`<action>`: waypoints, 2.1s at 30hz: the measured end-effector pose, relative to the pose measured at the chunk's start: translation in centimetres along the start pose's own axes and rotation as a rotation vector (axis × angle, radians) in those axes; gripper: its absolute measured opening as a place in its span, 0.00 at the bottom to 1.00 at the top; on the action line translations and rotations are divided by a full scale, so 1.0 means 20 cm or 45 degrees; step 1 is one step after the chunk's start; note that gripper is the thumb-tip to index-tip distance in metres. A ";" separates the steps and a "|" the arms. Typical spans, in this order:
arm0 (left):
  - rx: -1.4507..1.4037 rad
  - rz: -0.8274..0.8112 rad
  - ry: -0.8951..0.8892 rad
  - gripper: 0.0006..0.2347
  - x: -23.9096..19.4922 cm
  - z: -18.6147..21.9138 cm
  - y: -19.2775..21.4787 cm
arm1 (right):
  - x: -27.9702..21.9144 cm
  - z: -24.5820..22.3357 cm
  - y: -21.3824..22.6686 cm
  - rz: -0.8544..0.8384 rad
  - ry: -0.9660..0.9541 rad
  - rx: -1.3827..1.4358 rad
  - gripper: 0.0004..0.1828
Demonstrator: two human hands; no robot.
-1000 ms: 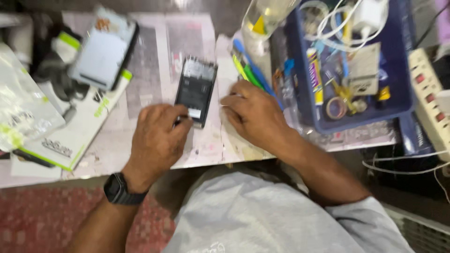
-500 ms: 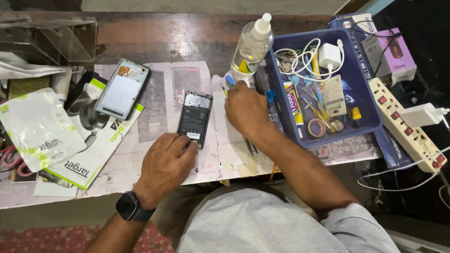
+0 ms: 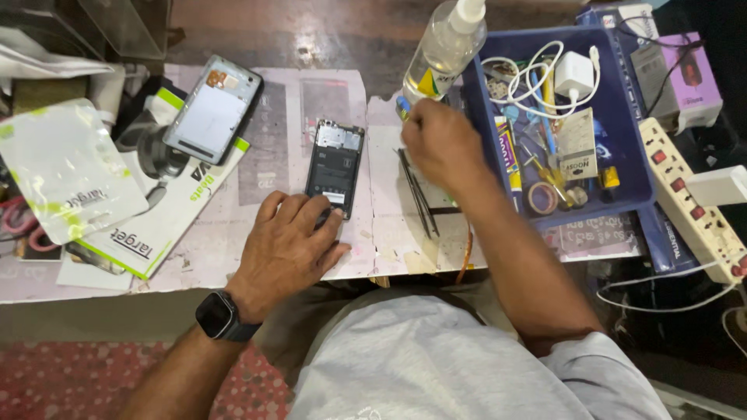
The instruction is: The person disassembles a smartphone, removes the battery, and uses a screwdriver to adjust internal components. They then reassemble the phone by placing the back cover and securing it.
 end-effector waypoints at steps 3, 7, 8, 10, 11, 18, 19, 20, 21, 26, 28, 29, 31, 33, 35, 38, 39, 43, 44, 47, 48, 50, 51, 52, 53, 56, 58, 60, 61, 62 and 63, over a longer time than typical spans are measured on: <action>-0.034 -0.041 -0.012 0.19 -0.01 -0.01 -0.03 | -0.04 0.04 0.11 -0.004 0.004 0.282 0.08; -0.026 -0.033 -0.037 0.20 -0.02 -0.01 -0.03 | -0.09 0.04 0.17 -0.061 -0.127 0.674 0.11; -0.021 -0.029 -0.036 0.20 -0.02 -0.01 -0.03 | -0.10 0.05 0.17 -0.078 -0.169 0.758 0.15; -0.022 -0.027 -0.033 0.19 -0.02 -0.01 -0.03 | -0.10 0.02 0.15 -0.134 -0.159 1.194 0.11; -0.028 -0.030 -0.030 0.19 -0.01 0.00 -0.03 | -0.10 0.00 0.14 -0.164 -0.146 1.414 0.09; -0.071 -0.046 -0.020 0.21 -0.01 0.00 -0.02 | -0.11 -0.11 -0.01 -0.294 -0.056 1.643 0.10; -0.059 -0.041 -0.030 0.20 -0.01 0.01 -0.02 | -0.11 -0.13 -0.02 -0.269 -0.007 1.626 0.09; -0.046 -0.036 -0.040 0.19 -0.01 0.01 -0.01 | -0.12 -0.15 -0.02 -0.244 0.041 1.609 0.09; -0.034 -0.029 -0.050 0.19 -0.01 0.01 -0.01 | -0.12 -0.16 -0.02 -0.209 0.043 1.487 0.08; -0.073 -0.049 -0.042 0.19 0.01 0.01 0.01 | -0.09 -0.27 0.08 -0.054 0.326 1.196 0.05; -0.086 -0.058 -0.024 0.19 0.01 0.01 0.00 | -0.08 -0.32 0.11 0.003 0.405 1.047 0.05; -0.084 -0.075 -0.006 0.20 0.01 0.01 0.00 | -0.06 -0.36 0.11 0.019 0.455 0.982 0.06; -0.085 -0.087 0.001 0.20 0.00 -0.01 0.00 | -0.05 -0.40 0.10 -0.055 0.355 1.109 0.11; -0.097 -0.079 -0.027 0.21 -0.02 -0.01 0.01 | -0.02 -0.44 0.08 -0.097 0.334 1.180 0.14; -0.120 -0.065 -0.023 0.20 -0.02 -0.02 0.00 | 0.01 -0.49 0.06 -0.094 0.393 1.200 0.15; -0.149 -0.052 0.010 0.21 -0.03 -0.03 0.01 | 0.06 -0.57 0.00 -0.215 0.443 1.158 0.13; -0.157 -0.049 0.019 0.21 -0.03 -0.04 0.01 | 0.09 -0.60 -0.04 -0.236 0.440 1.177 0.13; -0.154 -0.048 0.019 0.21 -0.04 -0.05 0.00 | 0.19 -0.69 -0.16 -0.265 0.440 1.225 0.12; -0.172 -0.032 0.014 0.21 -0.04 -0.05 0.00 | 0.21 -0.71 -0.18 -0.260 0.446 1.232 0.12; -0.184 0.124 -0.038 0.22 -0.06 -0.04 0.03 | 0.25 -0.77 -0.22 -0.117 0.569 0.928 0.13; -0.182 0.192 -0.061 0.23 -0.06 -0.04 0.05 | 0.27 -0.78 -0.24 -0.122 0.581 0.948 0.13; -0.200 0.166 -0.082 0.21 -0.08 -0.04 0.04 | 0.28 -0.81 -0.27 -0.125 0.608 0.992 0.13; -0.209 0.152 -0.093 0.20 -0.09 -0.04 0.03 | 0.29 -0.82 -0.29 -0.116 0.612 0.923 0.13; -0.217 0.203 -0.117 0.18 -0.10 -0.04 0.04 | 0.30 -0.82 -0.30 -0.108 0.616 0.853 0.13; -0.226 0.254 -0.142 0.16 -0.11 -0.04 0.05 | 0.30 -0.82 -0.31 -0.099 0.618 0.784 0.13; -0.224 0.366 -0.179 0.10 -0.15 -0.04 0.06 | 0.31 -0.82 -0.30 -0.019 0.659 0.674 0.13; -0.227 0.415 -0.197 0.13 -0.16 -0.03 0.06 | 0.30 -0.79 -0.25 0.024 0.734 0.731 0.12; -0.236 0.448 -0.221 0.15 -0.18 -0.03 0.06 | 0.30 -0.75 -0.22 0.053 0.684 0.668 0.14; -0.234 0.444 -0.213 0.15 -0.18 -0.03 0.05 | 0.30 -0.70 -0.21 0.057 0.597 0.576 0.15; -0.232 0.440 -0.205 0.15 -0.18 -0.03 0.05 | 0.30 -0.66 -0.21 0.058 0.511 0.485 0.17; -0.232 0.434 -0.197 0.15 -0.18 -0.03 0.05 | 0.29 -0.64 -0.21 0.041 0.517 0.545 0.18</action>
Point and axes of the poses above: each hand's wrist, its own x-axis towards the middle knuckle, its own y-axis out of the back of the hand, z = x × y, the point moved 6 cm from there along x, towards the middle knuckle, and after that the axes turned 7 degrees about -x, right-handed, at the moved point
